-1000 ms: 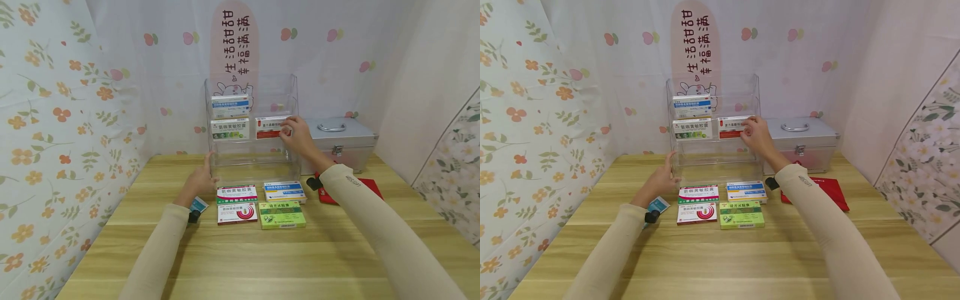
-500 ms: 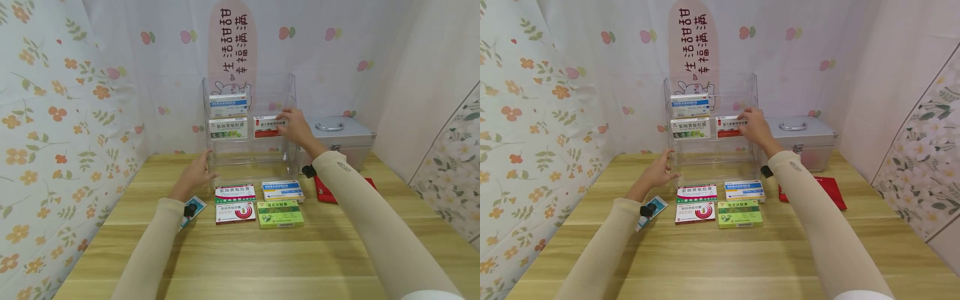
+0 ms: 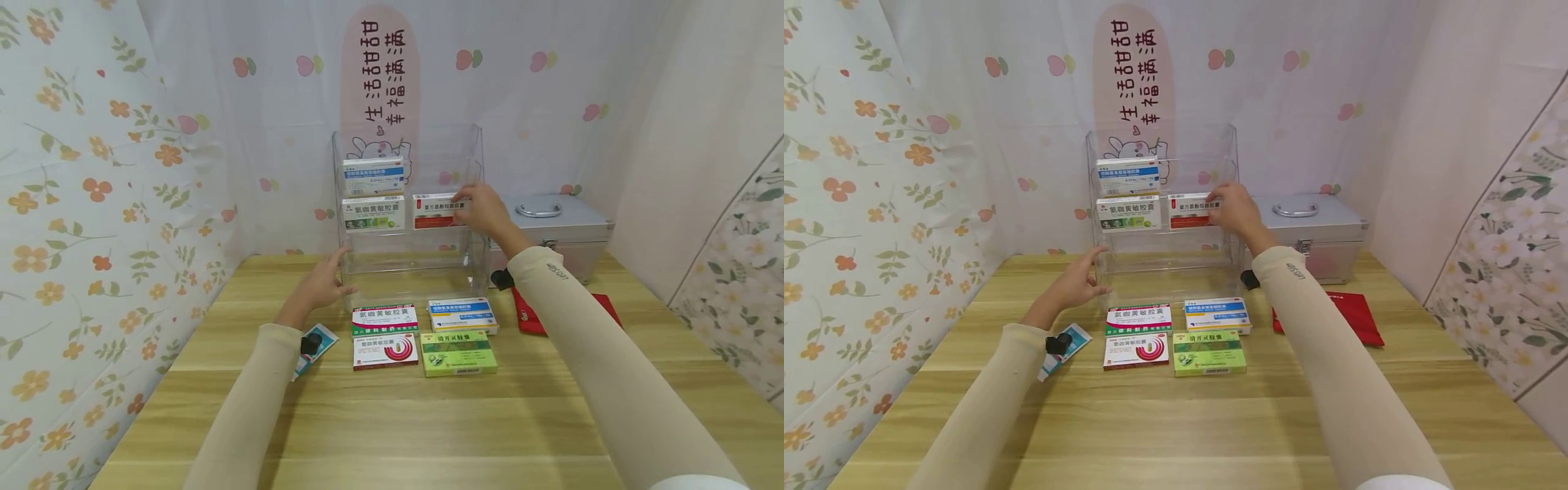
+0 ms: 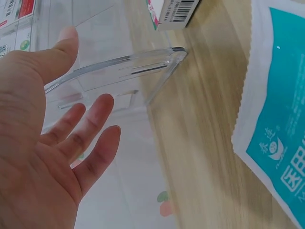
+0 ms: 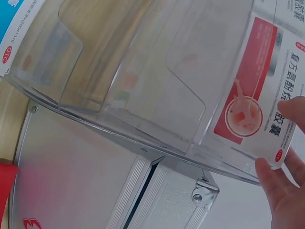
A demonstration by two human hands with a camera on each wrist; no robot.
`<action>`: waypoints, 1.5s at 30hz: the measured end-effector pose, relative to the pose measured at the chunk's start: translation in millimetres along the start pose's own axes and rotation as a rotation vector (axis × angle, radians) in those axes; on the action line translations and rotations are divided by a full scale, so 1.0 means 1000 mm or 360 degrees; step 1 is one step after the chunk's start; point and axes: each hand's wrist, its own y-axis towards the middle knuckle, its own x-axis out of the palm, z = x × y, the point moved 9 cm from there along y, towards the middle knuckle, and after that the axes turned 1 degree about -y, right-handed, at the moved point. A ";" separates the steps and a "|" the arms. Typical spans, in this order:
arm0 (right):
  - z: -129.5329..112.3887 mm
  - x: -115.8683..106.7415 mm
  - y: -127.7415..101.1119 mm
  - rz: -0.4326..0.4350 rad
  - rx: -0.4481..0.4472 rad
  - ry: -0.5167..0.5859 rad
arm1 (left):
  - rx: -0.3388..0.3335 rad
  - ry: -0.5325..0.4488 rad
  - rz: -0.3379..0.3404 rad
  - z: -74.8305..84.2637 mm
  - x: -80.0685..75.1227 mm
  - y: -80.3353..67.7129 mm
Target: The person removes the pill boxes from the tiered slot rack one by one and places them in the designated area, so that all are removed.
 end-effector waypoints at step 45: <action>0.006 0.012 0.001 0.0043 0.0002 0.0316 | -0.0023 -0.0190 0.0108 0.000 0.006 0.000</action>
